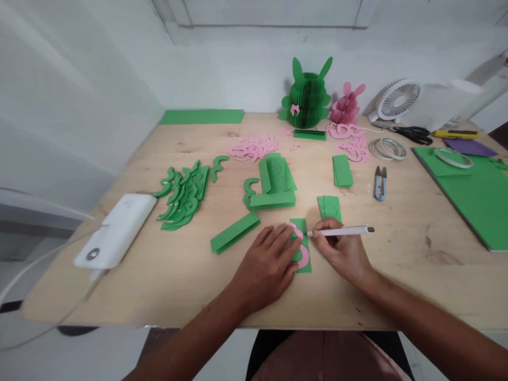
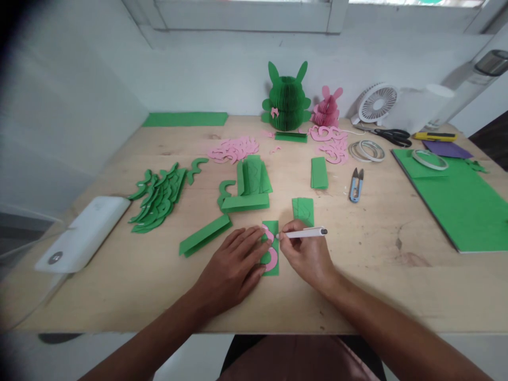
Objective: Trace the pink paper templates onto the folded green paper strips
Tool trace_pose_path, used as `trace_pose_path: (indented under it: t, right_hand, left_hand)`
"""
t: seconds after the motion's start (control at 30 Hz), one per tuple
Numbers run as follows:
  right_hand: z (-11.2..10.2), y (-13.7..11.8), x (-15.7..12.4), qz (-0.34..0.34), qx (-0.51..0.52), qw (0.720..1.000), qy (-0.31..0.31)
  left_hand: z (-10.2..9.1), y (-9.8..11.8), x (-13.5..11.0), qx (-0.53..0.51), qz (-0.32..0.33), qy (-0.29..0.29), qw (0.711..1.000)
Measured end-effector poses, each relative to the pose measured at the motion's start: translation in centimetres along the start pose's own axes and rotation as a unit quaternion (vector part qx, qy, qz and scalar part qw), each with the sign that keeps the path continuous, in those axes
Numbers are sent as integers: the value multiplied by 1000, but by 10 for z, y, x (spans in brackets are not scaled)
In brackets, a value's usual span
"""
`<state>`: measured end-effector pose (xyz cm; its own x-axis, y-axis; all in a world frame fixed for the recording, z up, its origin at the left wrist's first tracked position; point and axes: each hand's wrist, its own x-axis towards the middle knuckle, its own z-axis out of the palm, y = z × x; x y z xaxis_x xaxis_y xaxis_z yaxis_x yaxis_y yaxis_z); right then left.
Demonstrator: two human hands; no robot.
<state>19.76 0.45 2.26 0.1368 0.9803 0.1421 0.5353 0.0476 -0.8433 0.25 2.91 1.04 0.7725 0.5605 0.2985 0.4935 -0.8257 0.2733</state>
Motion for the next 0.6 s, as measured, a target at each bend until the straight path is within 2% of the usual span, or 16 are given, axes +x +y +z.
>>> trace_pose_path:
  t: [0.2, 0.43, 0.6]
  right_hand:
    - [-3, -1, -4, -39, 10, 999, 31]
    - [-1, 7, -7, -157, -44, 986, -29]
    - [0, 13, -7, -181, -77, 978, -67]
  left_hand:
    - [0, 0, 0, 0, 0, 2, 1000]
    - [-1, 1, 1, 2, -3, 0, 1000]
    - [-1, 2, 1, 1, -5, 2, 1000]
